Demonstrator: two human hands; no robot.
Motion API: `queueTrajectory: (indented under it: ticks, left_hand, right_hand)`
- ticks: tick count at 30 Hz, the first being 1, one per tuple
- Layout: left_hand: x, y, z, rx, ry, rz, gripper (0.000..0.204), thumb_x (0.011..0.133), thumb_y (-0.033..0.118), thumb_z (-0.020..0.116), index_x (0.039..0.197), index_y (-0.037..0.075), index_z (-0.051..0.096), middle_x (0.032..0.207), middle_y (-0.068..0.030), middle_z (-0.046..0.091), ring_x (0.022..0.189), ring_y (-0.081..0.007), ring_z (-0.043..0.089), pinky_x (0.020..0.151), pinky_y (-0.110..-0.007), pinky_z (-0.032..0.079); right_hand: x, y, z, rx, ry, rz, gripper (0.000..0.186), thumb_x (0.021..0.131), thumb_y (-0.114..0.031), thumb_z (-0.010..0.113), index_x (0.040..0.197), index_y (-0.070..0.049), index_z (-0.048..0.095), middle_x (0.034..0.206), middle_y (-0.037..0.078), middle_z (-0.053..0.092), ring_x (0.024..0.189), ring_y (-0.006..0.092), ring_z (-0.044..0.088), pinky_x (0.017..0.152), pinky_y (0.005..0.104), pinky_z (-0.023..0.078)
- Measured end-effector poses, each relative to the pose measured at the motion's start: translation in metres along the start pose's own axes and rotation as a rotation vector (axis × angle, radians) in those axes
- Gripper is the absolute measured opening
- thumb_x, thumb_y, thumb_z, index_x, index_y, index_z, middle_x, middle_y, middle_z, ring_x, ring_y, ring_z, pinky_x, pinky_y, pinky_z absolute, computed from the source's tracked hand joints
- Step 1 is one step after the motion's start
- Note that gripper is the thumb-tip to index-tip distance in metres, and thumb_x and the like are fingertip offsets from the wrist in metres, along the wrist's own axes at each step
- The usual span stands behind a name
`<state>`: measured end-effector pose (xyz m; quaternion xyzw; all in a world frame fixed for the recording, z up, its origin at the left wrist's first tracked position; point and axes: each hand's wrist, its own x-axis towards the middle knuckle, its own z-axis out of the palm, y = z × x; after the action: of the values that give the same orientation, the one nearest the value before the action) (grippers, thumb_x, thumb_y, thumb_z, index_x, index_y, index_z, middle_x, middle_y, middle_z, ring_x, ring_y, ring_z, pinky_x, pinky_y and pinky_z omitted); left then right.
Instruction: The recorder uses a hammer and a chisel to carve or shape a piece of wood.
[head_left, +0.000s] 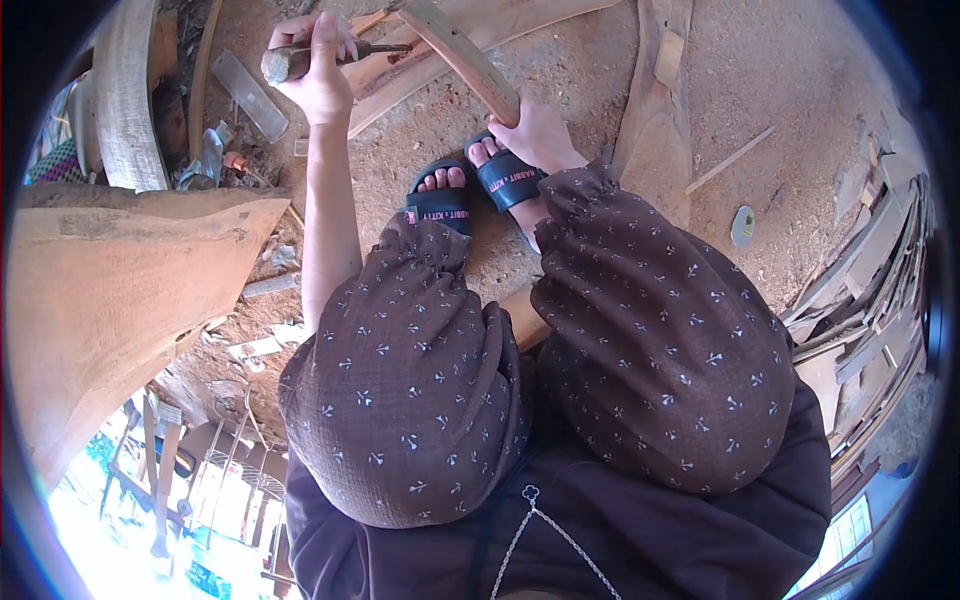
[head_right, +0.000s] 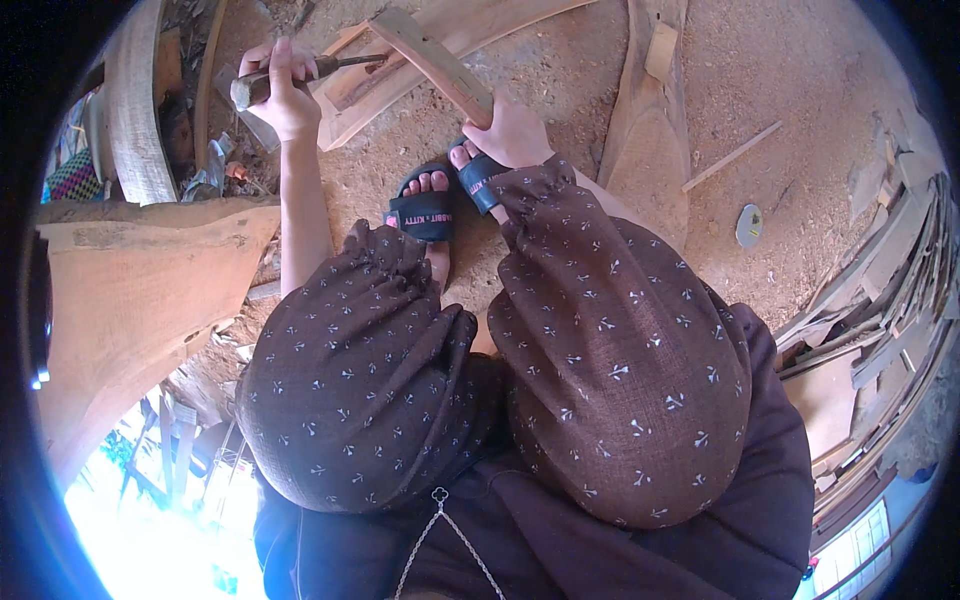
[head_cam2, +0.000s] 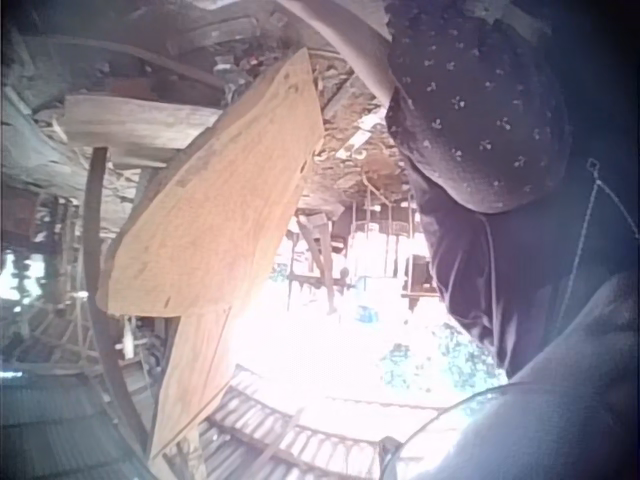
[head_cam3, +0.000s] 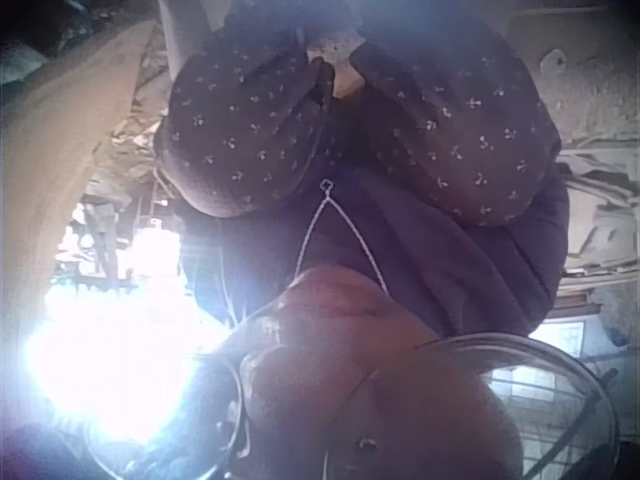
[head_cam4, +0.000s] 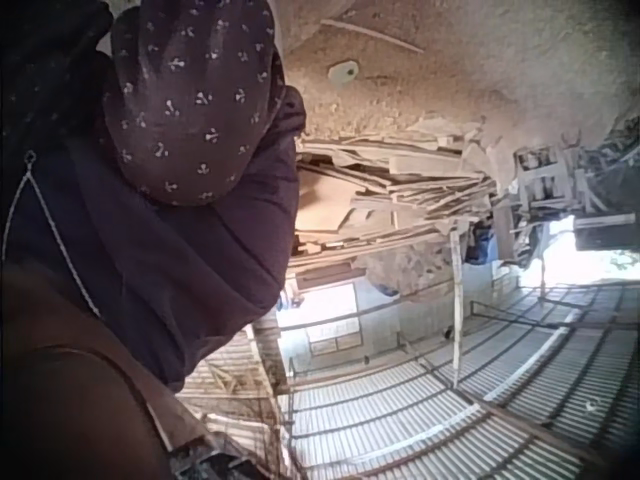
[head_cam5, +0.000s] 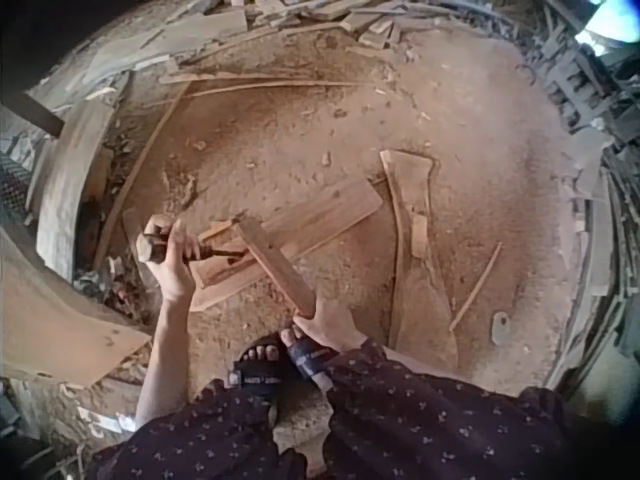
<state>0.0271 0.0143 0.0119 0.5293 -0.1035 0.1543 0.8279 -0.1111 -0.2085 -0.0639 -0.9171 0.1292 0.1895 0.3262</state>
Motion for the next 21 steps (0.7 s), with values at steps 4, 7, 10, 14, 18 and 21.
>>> queueTrajectory:
  ticks: [4, 7, 10, 14, 18, 21]
  left_hand:
    - [0.000, 0.001, -0.008, -0.016, -0.088, -0.082, 0.015, 0.088, 0.001, 0.061, 0.078, 0.002, 0.051, 0.058, -0.0045, 0.050, 0.049, -0.0109, 0.047, 0.047, -0.027, 0.041]
    - [-0.002, 0.011, -0.004, 0.026, -0.135, -0.137, 0.014, 0.088, 0.000, 0.061, 0.075, 0.001, 0.055, 0.060, -0.0052, 0.053, 0.051, -0.0101, 0.050, 0.047, -0.026, 0.041]
    - [0.002, 0.029, 0.006, 0.376, -0.196, -0.179, 0.013, 0.088, 0.000, 0.060, 0.075, 0.001, 0.056, 0.057, -0.0031, 0.050, 0.050, -0.0087, 0.045, 0.047, -0.025, 0.037]
    - [0.012, 0.042, -0.005, 0.600, -0.260, 0.044, 0.010, 0.087, 0.000, 0.062, 0.078, -0.002, 0.060, 0.058, -0.0038, 0.053, 0.051, -0.0088, 0.047, 0.048, -0.024, 0.039]
    - [0.017, 0.031, -0.014, 0.305, -0.141, -0.064, 0.010, 0.087, -0.001, 0.063, 0.077, -0.002, 0.060, 0.058, -0.0041, 0.054, 0.050, -0.0097, 0.048, 0.048, -0.025, 0.041]
    - [0.009, 0.025, -0.003, 0.290, -0.094, -0.023, 0.010, 0.086, 0.001, 0.065, 0.078, -0.002, 0.061, 0.059, -0.0037, 0.055, 0.051, -0.0101, 0.051, 0.048, -0.025, 0.041]
  right_hand:
    - [0.001, -0.001, -0.001, 0.024, 0.001, 0.004, 0.052, 0.077, -0.041, 0.068, 0.107, -0.001, 0.055, 0.086, 0.026, 0.066, 0.084, 0.0439, 0.065, 0.078, 0.0488, 0.052]
    - [-0.001, -0.003, -0.002, 0.017, 0.003, 0.010, 0.051, 0.077, -0.041, 0.068, 0.106, -0.001, 0.054, 0.085, 0.026, 0.066, 0.083, 0.0444, 0.065, 0.077, 0.0492, 0.052]
    - [0.000, -0.001, 0.000, -0.002, 0.015, -0.005, 0.051, 0.076, -0.041, 0.069, 0.104, 0.000, 0.054, 0.085, 0.026, 0.066, 0.082, 0.0449, 0.065, 0.076, 0.0497, 0.052]
    - [0.001, 0.001, -0.001, 0.012, 0.030, -0.021, 0.051, 0.076, -0.040, 0.069, 0.104, 0.000, 0.054, 0.085, 0.026, 0.066, 0.082, 0.0449, 0.065, 0.076, 0.0500, 0.052]
    - [0.002, -0.002, 0.000, -0.002, 0.005, -0.013, 0.054, 0.074, -0.041, 0.069, 0.106, 0.000, 0.054, 0.085, 0.025, 0.066, 0.082, 0.0424, 0.066, 0.074, 0.0498, 0.052]
    - [0.002, 0.001, 0.002, 0.011, 0.013, -0.022, 0.053, 0.075, -0.041, 0.069, 0.105, 0.000, 0.054, 0.084, 0.025, 0.066, 0.082, 0.0433, 0.065, 0.074, 0.0496, 0.052]
